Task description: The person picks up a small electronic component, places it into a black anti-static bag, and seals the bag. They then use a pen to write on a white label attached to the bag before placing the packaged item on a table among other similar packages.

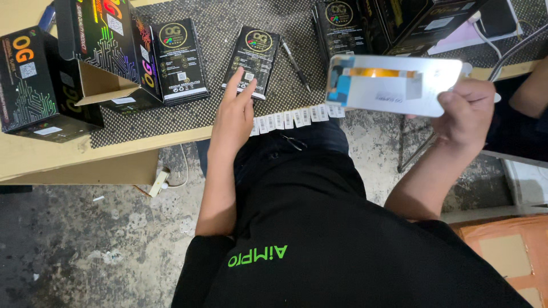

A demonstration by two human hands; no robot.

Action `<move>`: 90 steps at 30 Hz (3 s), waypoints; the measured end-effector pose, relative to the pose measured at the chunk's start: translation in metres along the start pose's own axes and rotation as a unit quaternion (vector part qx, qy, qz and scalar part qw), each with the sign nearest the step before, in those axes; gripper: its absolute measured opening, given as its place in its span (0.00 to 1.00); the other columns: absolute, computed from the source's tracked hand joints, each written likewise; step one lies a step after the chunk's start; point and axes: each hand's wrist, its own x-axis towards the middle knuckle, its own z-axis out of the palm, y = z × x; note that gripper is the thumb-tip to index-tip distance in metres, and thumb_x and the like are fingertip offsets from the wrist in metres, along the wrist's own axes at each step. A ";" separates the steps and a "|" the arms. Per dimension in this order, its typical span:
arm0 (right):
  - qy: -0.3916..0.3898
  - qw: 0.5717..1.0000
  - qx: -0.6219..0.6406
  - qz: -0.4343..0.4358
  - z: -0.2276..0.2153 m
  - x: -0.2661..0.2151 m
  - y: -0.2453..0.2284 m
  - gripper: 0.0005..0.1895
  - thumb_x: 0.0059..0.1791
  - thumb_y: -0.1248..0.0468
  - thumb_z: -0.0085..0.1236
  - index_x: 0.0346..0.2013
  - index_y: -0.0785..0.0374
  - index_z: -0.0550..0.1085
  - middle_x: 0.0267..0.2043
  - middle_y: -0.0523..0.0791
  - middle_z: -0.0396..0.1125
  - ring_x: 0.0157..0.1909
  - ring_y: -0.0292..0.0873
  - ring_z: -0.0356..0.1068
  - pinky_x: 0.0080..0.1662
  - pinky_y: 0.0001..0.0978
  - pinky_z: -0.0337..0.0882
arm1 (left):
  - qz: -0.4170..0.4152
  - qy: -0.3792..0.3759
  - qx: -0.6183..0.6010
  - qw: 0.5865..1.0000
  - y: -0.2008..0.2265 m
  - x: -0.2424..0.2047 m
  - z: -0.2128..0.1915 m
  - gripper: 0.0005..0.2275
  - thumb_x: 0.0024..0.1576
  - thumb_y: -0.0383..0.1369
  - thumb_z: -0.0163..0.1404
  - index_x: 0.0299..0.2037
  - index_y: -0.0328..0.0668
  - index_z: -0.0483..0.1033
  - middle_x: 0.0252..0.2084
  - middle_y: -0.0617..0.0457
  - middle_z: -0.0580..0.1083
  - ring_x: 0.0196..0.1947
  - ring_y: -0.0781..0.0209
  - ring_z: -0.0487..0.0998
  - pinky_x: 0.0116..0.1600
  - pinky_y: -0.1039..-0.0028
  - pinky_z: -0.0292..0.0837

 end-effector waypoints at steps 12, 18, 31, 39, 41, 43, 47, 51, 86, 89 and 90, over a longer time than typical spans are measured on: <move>-0.182 0.980 0.063 0.046 0.059 0.031 0.001 0.14 0.51 0.62 0.53 0.31 0.74 0.75 0.31 0.53 0.69 0.19 0.41 0.70 0.16 0.22 0.66 | 0.041 -0.233 -0.599 0.765 0.026 0.001 0.039 0.33 0.65 0.62 0.34 0.65 0.43 0.70 0.63 0.40 0.72 0.57 0.47 0.77 0.53 0.60 0.83; -0.268 0.960 -0.073 0.028 0.113 0.076 -0.035 0.20 0.53 0.69 0.46 0.15 0.64 0.62 0.23 0.41 0.54 0.24 0.32 0.49 0.30 0.27 0.47 | -0.052 -0.337 -0.806 0.483 0.070 -0.017 0.062 0.30 0.65 0.37 0.53 0.72 0.34 0.51 0.58 0.24 0.70 0.57 0.22 0.75 0.58 0.34 0.76; -0.311 0.879 0.217 0.289 0.199 0.034 0.037 0.39 0.47 0.31 0.54 0.37 0.70 0.71 0.33 0.56 0.72 0.31 0.50 0.76 0.32 0.35 0.77 | 0.110 -0.060 -0.715 0.687 0.038 0.015 -0.015 0.25 0.60 0.23 0.42 0.71 0.31 0.55 0.62 0.25 0.70 0.65 0.35 0.73 0.74 0.49 0.71; -0.314 0.908 0.261 0.091 0.231 0.027 0.034 0.12 0.55 0.62 0.49 0.46 0.69 0.72 0.24 0.44 0.62 0.25 0.38 0.62 0.31 0.31 0.66 | 0.256 -0.084 -0.715 0.645 0.033 0.011 -0.015 0.35 0.55 0.17 0.42 0.75 0.54 0.55 0.73 0.19 0.57 0.75 0.27 0.63 0.80 0.37 0.60; -0.296 0.924 0.229 0.080 0.241 0.025 0.019 0.10 0.55 0.63 0.51 0.36 0.69 0.68 0.20 0.43 0.56 0.22 0.36 0.53 0.28 0.29 0.57 | 0.260 -0.076 -0.713 0.647 0.036 0.008 -0.016 0.32 0.58 0.22 0.46 0.75 0.54 0.55 0.73 0.20 0.58 0.76 0.28 0.63 0.81 0.40 0.60; -0.278 0.937 0.197 0.069 0.246 0.022 0.012 0.15 0.55 0.65 0.52 0.26 0.69 0.64 0.16 0.43 0.49 0.18 0.34 0.45 0.25 0.28 0.48 | 0.262 -0.068 -0.711 0.649 0.037 0.005 -0.017 0.30 0.62 0.28 0.51 0.76 0.54 0.55 0.73 0.20 0.58 0.76 0.29 0.63 0.82 0.43 0.60; -0.207 0.974 0.053 0.073 0.248 0.015 0.006 0.18 0.53 0.65 0.58 0.21 0.62 0.65 0.18 0.39 0.53 0.21 0.30 0.47 0.26 0.27 0.48 | 0.257 -0.072 -0.702 0.661 0.038 0.002 -0.015 0.29 0.65 0.31 0.52 0.76 0.53 0.54 0.73 0.22 0.59 0.77 0.31 0.63 0.82 0.45 0.62; -0.194 0.977 0.044 0.083 0.248 0.014 0.001 0.20 0.54 0.67 0.55 0.17 0.62 0.65 0.16 0.39 0.53 0.21 0.32 0.47 0.27 0.28 0.49 | 0.262 -0.065 -0.688 0.674 0.040 -0.001 -0.012 0.29 0.66 0.35 0.51 0.77 0.56 0.53 0.73 0.23 0.60 0.78 0.28 0.62 0.81 0.43 0.61; -0.239 0.966 0.011 0.099 0.241 -0.018 0.003 0.02 0.51 0.72 0.61 0.36 0.69 0.76 0.36 0.50 0.70 0.31 0.38 0.69 0.35 0.22 0.73 | 0.279 0.000 -0.746 0.604 0.005 0.025 -0.011 0.25 0.61 0.23 0.51 0.71 0.38 0.64 0.72 0.25 0.63 0.76 0.32 0.64 0.85 0.49 0.55; -0.211 0.976 0.009 0.054 0.241 -0.018 0.002 0.01 0.51 0.72 0.61 0.35 0.69 0.76 0.33 0.49 0.71 0.33 0.40 0.71 0.38 0.25 0.74 | 0.270 0.005 -0.733 0.625 0.003 0.026 -0.008 0.25 0.64 0.24 0.54 0.72 0.38 0.62 0.72 0.28 0.65 0.75 0.35 0.67 0.83 0.51 0.59; -0.195 0.980 0.004 0.026 0.241 -0.019 0.003 0.01 0.50 0.72 0.63 0.34 0.67 0.77 0.32 0.49 0.72 0.35 0.41 0.71 0.39 0.27 0.73 | 0.264 0.011 -0.727 0.634 0.003 0.025 -0.007 0.26 0.65 0.24 0.56 0.72 0.39 0.62 0.72 0.31 0.66 0.75 0.36 0.68 0.83 0.52 0.60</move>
